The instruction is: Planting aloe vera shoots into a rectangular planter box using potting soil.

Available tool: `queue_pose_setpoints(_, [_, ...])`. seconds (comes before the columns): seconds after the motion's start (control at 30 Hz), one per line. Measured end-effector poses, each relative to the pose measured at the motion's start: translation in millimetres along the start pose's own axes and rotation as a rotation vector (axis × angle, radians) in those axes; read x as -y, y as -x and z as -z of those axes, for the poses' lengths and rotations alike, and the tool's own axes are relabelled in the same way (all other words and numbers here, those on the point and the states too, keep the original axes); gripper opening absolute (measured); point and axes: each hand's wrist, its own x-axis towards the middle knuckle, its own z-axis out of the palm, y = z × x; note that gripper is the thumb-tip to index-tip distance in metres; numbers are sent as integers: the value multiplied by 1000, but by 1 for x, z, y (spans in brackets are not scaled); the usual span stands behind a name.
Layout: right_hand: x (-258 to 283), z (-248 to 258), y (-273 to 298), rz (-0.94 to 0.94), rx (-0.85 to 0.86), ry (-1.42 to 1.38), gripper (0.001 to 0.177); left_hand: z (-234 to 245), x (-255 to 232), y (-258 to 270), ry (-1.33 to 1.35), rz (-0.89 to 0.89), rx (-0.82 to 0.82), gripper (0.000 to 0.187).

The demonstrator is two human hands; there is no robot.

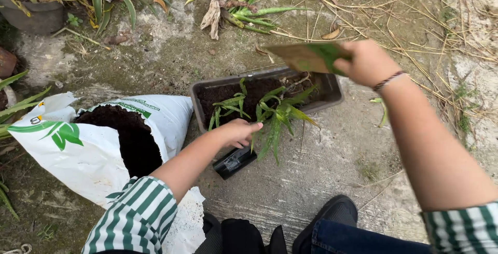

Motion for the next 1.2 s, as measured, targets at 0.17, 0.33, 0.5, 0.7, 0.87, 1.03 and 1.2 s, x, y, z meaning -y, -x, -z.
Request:
queue_pose_setpoints(0.17, [-83, 28, 55, -151, -161, -314, 25, 29, -41, 25, -283, 23, -55, 79])
queue_pose_setpoints(0.33, [-132, 31, 127, -459, -167, -345, 32, 44, -84, 61, -611, -56, -227, 67])
queue_pose_setpoints(0.5, [-137, 35, 171, -683, -231, -576, 32, 42, -109, 83, -761, -199, -304, 61])
queue_pose_setpoints(0.7, [-142, 11, 154, -672, -245, -598, 33, 13, -118, 112, -735, -395, -412, 38])
queue_pose_setpoints(0.87, [-155, 0, 73, -456, -9, 20, 38, -38, -106, 53, -646, -457, -394, 25])
queue_pose_setpoints(1.03, [-133, -8, 20, -413, -300, -240, 32, -54, -99, -15, -733, -325, -358, 28])
queue_pose_setpoints(1.2, [-189, -78, -7, -312, -355, -591, 26, -58, -98, 10, -683, -298, -331, 31])
